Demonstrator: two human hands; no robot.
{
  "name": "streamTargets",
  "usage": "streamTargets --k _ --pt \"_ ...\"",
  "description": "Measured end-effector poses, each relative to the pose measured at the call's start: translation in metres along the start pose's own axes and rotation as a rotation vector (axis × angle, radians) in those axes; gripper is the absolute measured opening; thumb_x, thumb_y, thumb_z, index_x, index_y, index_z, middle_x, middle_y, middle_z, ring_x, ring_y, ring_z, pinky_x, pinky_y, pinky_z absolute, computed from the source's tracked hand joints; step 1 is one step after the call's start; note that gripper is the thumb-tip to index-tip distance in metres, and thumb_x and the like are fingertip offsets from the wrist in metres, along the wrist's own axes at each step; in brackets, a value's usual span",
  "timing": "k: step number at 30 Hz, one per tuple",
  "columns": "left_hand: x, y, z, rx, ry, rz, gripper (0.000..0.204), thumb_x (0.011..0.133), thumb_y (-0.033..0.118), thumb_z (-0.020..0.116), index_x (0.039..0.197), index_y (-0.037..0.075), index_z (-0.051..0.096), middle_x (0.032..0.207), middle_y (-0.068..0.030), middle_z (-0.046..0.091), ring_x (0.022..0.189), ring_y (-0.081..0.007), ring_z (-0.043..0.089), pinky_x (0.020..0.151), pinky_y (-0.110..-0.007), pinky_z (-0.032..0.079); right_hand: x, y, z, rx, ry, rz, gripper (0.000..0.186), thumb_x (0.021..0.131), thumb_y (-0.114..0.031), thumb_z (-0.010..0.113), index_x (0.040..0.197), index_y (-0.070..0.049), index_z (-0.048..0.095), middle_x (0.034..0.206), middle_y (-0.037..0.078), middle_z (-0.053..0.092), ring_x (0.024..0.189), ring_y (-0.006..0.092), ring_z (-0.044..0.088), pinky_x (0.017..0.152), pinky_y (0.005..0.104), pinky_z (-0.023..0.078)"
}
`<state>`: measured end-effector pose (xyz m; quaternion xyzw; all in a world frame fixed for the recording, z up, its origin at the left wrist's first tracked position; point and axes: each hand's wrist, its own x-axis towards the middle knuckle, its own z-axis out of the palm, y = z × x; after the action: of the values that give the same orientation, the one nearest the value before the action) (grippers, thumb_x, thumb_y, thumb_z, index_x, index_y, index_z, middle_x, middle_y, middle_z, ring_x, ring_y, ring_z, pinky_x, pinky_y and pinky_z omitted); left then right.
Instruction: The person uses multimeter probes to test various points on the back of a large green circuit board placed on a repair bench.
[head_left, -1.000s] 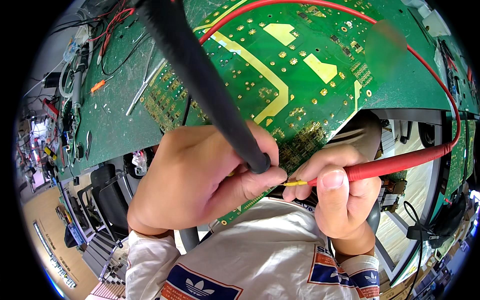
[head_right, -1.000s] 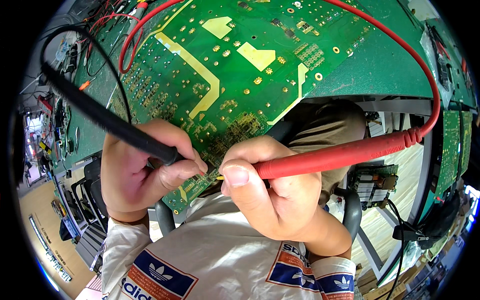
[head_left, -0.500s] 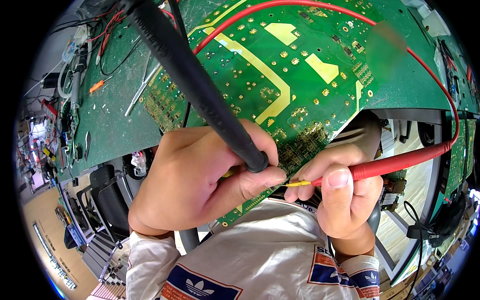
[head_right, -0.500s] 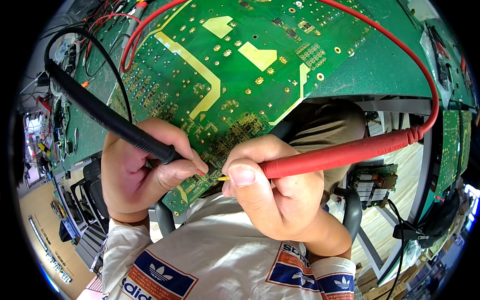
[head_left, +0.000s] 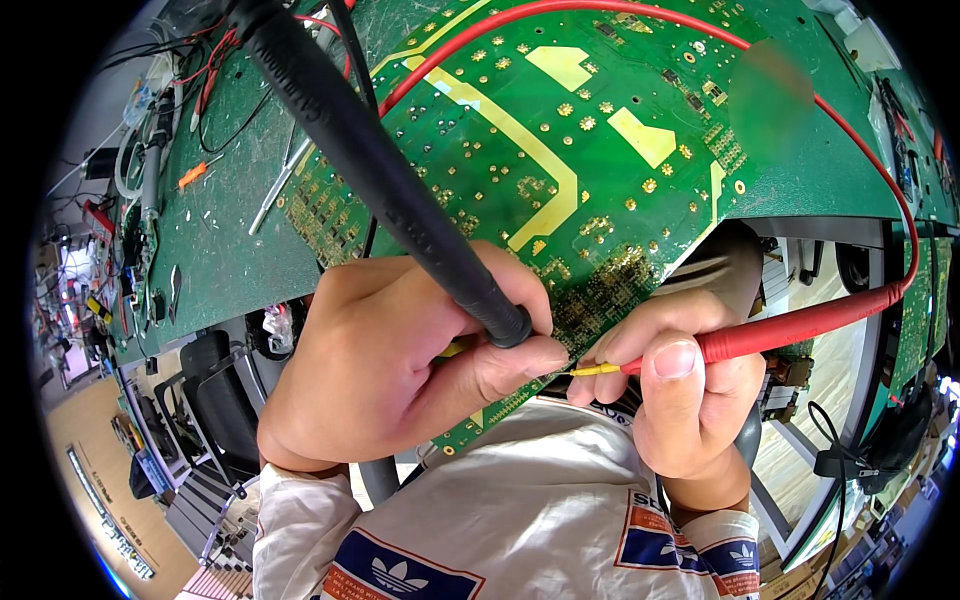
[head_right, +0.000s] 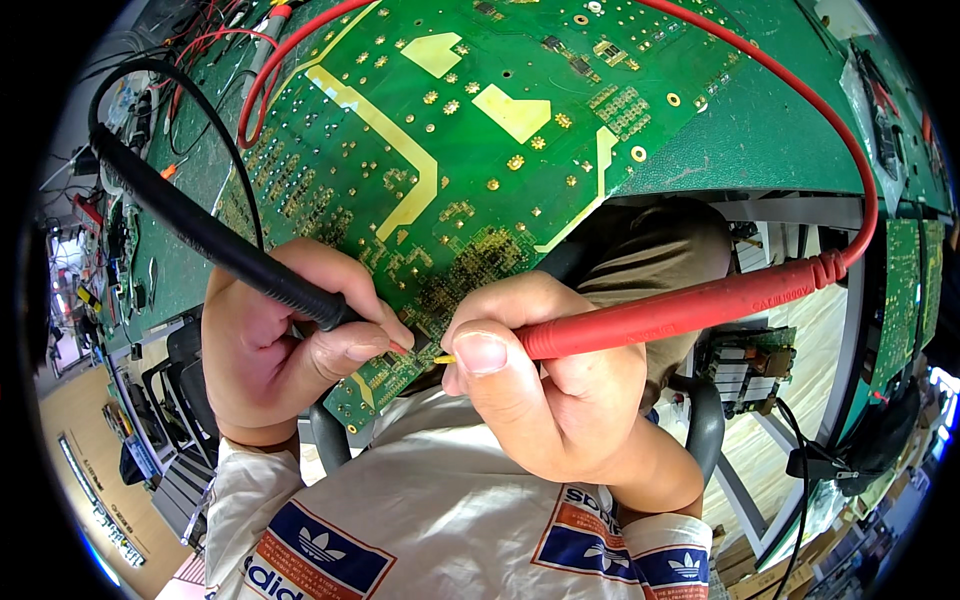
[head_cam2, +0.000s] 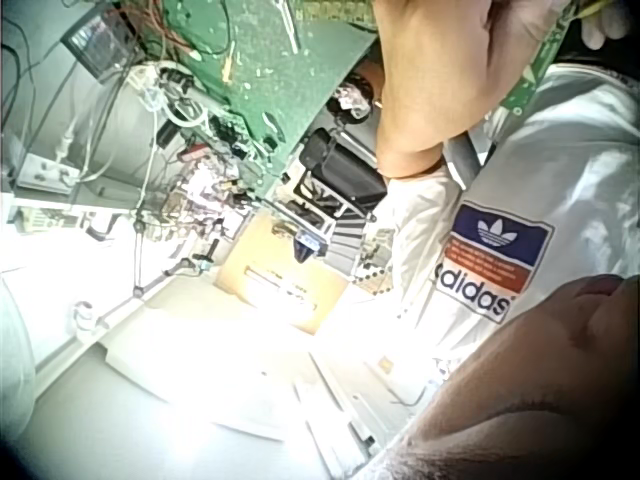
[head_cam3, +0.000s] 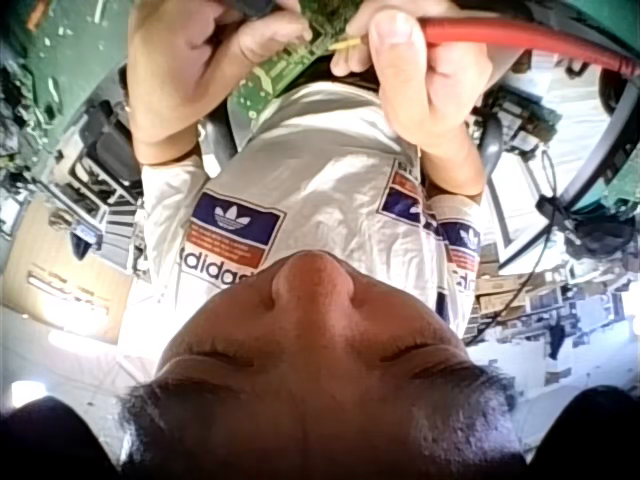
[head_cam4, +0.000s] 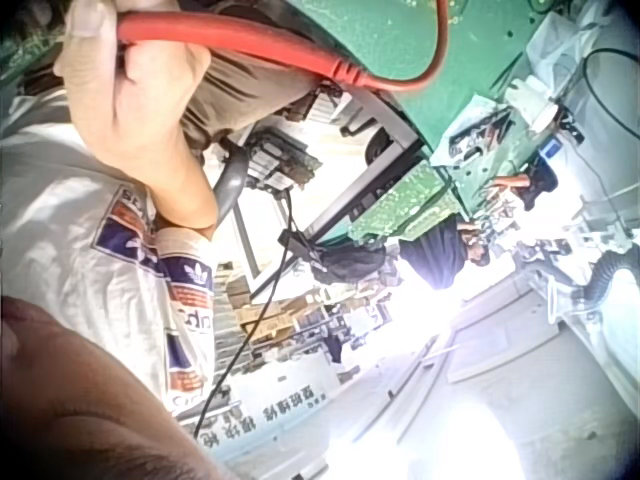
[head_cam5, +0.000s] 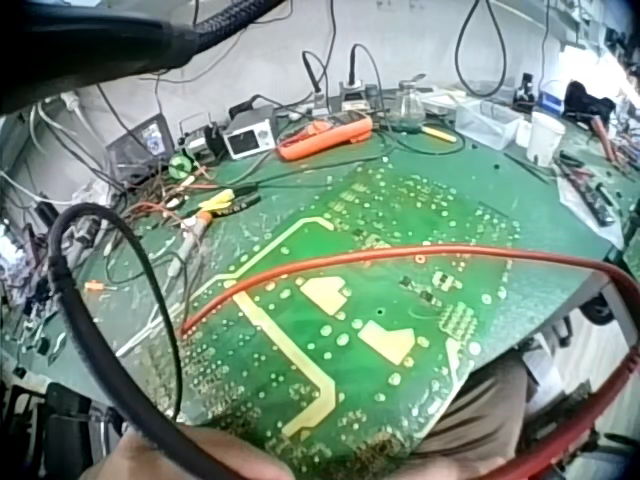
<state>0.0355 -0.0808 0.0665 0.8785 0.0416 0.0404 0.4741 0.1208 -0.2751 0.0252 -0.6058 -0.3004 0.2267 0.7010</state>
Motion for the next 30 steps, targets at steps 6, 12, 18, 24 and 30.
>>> streamTargets --k 6,12,18,24,30 --pt "0.000 0.000 -0.001 0.000 -0.023 -0.005 0.028 0.085 0.023 0.085 0.085 0.000 0.069 0.073 -0.0060 0.073 0.065 -0.0139 0.071 0.058 -0.024 0.050 -0.005 0.007 -0.002 0.110 0.028 -0.008 0.015 0.103 -0.007 0.057 0.094 0.005 0.061 0.085 0.011 0.067 0.065 0.0124 0.067 0.056 0.0251 0.053" --pt "-0.002 -0.003 0.001 -0.028 -0.014 0.012 0.028 0.086 0.021 0.085 0.085 0.000 0.067 0.073 -0.0067 0.073 0.068 -0.0159 0.074 0.060 -0.025 0.053 -0.005 0.005 -0.001 0.115 0.033 0.005 0.015 0.103 -0.007 0.057 0.094 0.005 0.062 0.083 0.010 0.067 0.065 0.0118 0.066 0.055 0.0250 0.052" --pt "-0.002 -0.003 0.003 -0.006 0.008 0.041 0.024 0.085 0.019 0.084 0.085 0.001 0.067 0.073 -0.0063 0.072 0.068 -0.0163 0.074 0.061 -0.025 0.054 0.001 -0.002 -0.001 -0.027 -0.013 -0.006 0.037 0.110 -0.026 0.045 0.092 0.005 0.054 0.069 0.014 0.064 0.057 0.0150 0.062 0.053 0.0271 0.052" --pt "-0.002 0.000 0.003 0.015 0.022 0.028 0.024 0.084 0.019 0.085 0.084 0.002 0.069 0.073 -0.0057 0.072 0.066 -0.0150 0.072 0.059 -0.025 0.052 -0.001 0.000 0.000 -0.030 0.004 -0.018 0.032 0.108 -0.022 0.048 0.092 0.005 0.056 0.073 0.013 0.066 0.058 0.0136 0.063 0.053 0.0260 0.051" --pt "-0.002 -0.001 0.002 0.023 0.020 0.036 0.025 0.083 0.020 0.086 0.084 0.002 0.069 0.073 -0.0056 0.071 0.065 -0.0146 0.071 0.058 -0.025 0.051 -0.005 0.002 -0.002 0.067 0.013 0.013 0.009 0.101 -0.002 0.060 0.094 0.004 0.063 0.088 0.011 0.068 0.066 0.0127 0.067 0.055 0.0257 0.052"
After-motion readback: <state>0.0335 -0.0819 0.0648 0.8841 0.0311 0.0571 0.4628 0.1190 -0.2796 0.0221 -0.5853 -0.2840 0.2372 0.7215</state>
